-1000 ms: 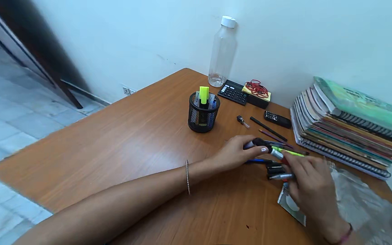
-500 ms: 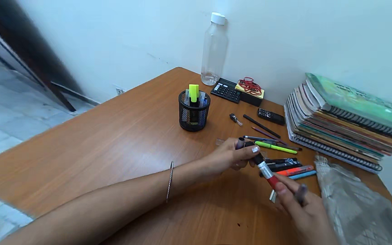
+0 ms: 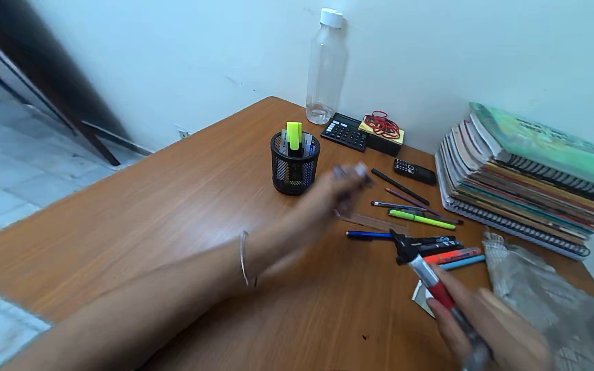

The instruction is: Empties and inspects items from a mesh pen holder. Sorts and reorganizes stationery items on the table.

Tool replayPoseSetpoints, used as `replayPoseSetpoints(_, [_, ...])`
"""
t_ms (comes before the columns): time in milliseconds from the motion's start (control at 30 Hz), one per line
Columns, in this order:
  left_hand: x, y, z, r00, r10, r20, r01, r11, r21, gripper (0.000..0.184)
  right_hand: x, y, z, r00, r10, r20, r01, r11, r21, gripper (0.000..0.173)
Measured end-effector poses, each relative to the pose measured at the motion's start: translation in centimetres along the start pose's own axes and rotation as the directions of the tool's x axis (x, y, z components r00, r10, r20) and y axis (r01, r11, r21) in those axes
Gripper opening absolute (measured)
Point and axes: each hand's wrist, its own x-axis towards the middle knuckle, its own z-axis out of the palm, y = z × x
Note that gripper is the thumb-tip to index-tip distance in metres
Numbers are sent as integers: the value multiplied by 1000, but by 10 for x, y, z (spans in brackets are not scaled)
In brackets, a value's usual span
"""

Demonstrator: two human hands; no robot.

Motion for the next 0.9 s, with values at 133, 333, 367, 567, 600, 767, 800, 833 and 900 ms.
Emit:
replayPoseSetpoints(133, [7, 21, -18, 993, 114, -29, -116, 991, -70, 28, -1, 7, -3, 994, -16, -106, 14, 1000, -27, 35])
replayPoseSetpoints(333, [-9, -5, 8, 947, -34, 319, 64, 994, -84, 17, -4, 25, 11, 990, 114, -88, -89, 963, 253, 36])
replayPoseSetpoints(367, [-10, -6, 8, 943, -38, 330, 73, 993, -92, 17, -5, 26, 13, 989, 113, -92, -87, 965, 249, 36])
replayPoseSetpoints(567, [-10, -6, 7, 936, -35, 351, 86, 987, -133, 15, -5, 29, 16, 985, 135, -111, -106, 967, 230, 37])
replayPoseSetpoints(600, [-10, -7, 7, 934, -38, 354, 89, 988, -130, 16, -5, 30, 16, 985, 132, -111, -104, 969, 222, 36])
replayPoseSetpoints(767, [-11, -8, 8, 955, -27, 296, 61, 993, -106, 17, -3, 27, 16, 986, 92, -137, -70, 985, 155, 33])
replayPoseSetpoints(800, [-11, -8, 9, 959, -17, 282, 42, 996, -84, 18, -3, 27, 16, 987, 86, -139, -66, 988, 138, 33])
replayPoseSetpoints(833, [-11, -8, 9, 962, -4, 272, 19, 998, -52, 18, -4, 27, 16, 987, 81, -137, -63, 990, 128, 32])
replayPoseSetpoints(900, [-12, -8, 11, 966, 43, 256, -55, 998, 39, 19, -4, 28, 16, 989, 74, -127, -60, 992, 112, 32])
